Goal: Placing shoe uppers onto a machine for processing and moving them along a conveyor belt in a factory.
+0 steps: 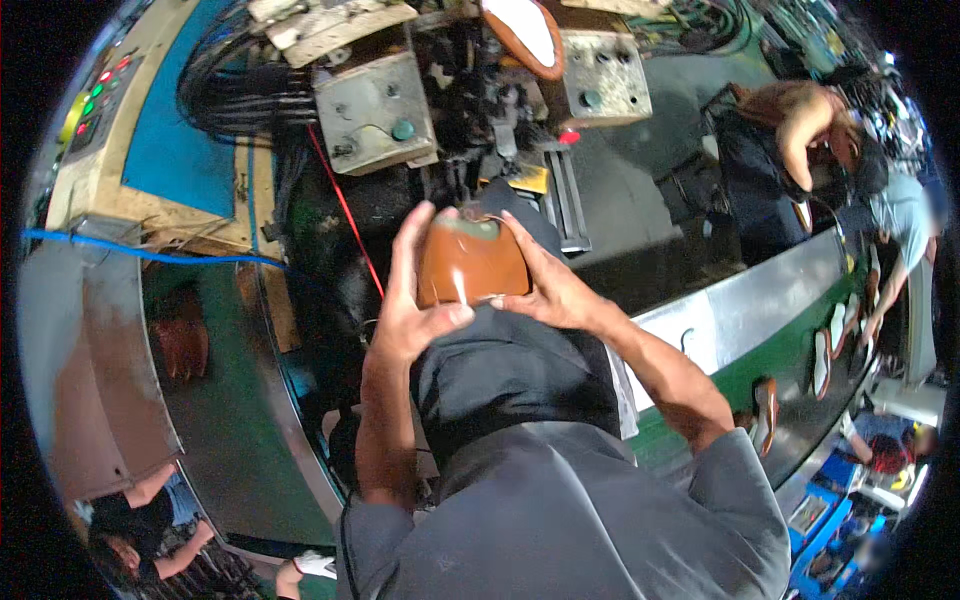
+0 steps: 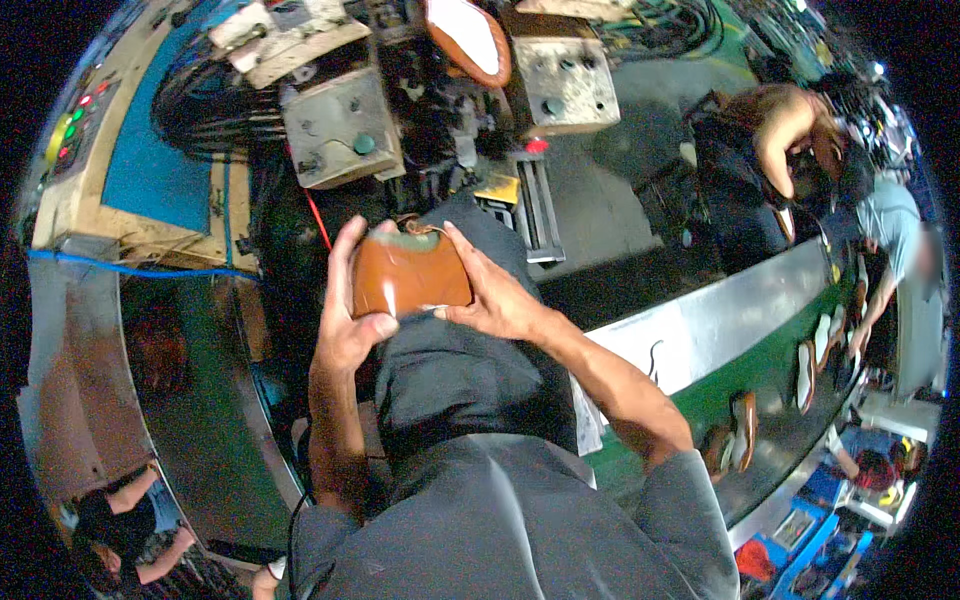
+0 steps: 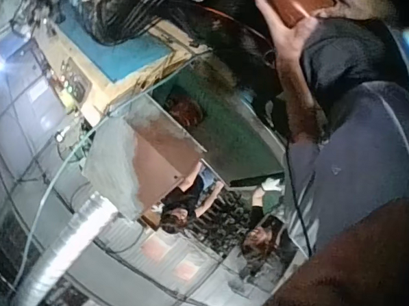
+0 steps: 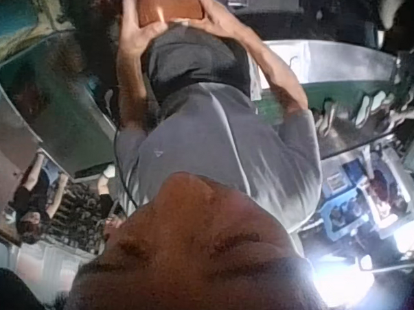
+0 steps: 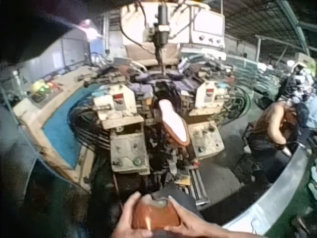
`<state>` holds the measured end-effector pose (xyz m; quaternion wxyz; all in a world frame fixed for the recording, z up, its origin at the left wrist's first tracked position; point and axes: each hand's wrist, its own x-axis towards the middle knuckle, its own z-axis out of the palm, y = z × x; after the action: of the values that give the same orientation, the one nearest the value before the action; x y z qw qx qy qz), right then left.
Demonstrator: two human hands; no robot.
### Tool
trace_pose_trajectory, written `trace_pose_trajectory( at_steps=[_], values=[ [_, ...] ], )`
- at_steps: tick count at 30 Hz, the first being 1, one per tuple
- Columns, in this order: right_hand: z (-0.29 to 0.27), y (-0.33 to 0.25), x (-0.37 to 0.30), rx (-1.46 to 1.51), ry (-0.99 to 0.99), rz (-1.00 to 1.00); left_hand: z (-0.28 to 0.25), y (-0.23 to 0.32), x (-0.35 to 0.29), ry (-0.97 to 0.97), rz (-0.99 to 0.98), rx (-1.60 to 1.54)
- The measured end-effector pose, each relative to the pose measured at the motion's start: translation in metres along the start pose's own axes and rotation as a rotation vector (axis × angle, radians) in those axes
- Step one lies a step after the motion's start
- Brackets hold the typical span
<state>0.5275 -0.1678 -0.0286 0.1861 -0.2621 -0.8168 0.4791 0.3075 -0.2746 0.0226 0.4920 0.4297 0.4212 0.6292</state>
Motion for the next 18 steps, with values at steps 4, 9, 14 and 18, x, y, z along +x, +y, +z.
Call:
trace_pose_trajectory(
  at_steps=[4, 9, 14, 18],
  values=[
    [0.001, -0.034, 0.031, 0.176, -0.198, 0.280, -0.039, -0.032, 0.021, 0.412, -0.093, -0.208],
    [0.041, -0.061, -0.004, -0.650, -0.342, -0.112, -0.084, -0.094, 0.003, 0.570, -0.298, -0.320],
    [0.066, -0.031, -0.010, -0.680, -0.249, -0.190, -0.106, -0.100, -0.003, 0.487, -0.427, 0.149],
    [0.064, -0.036, -0.002, -0.681, -0.248, -0.213, -0.158, -0.109, 0.002, 0.381, -0.254, 0.559]
  ],
)
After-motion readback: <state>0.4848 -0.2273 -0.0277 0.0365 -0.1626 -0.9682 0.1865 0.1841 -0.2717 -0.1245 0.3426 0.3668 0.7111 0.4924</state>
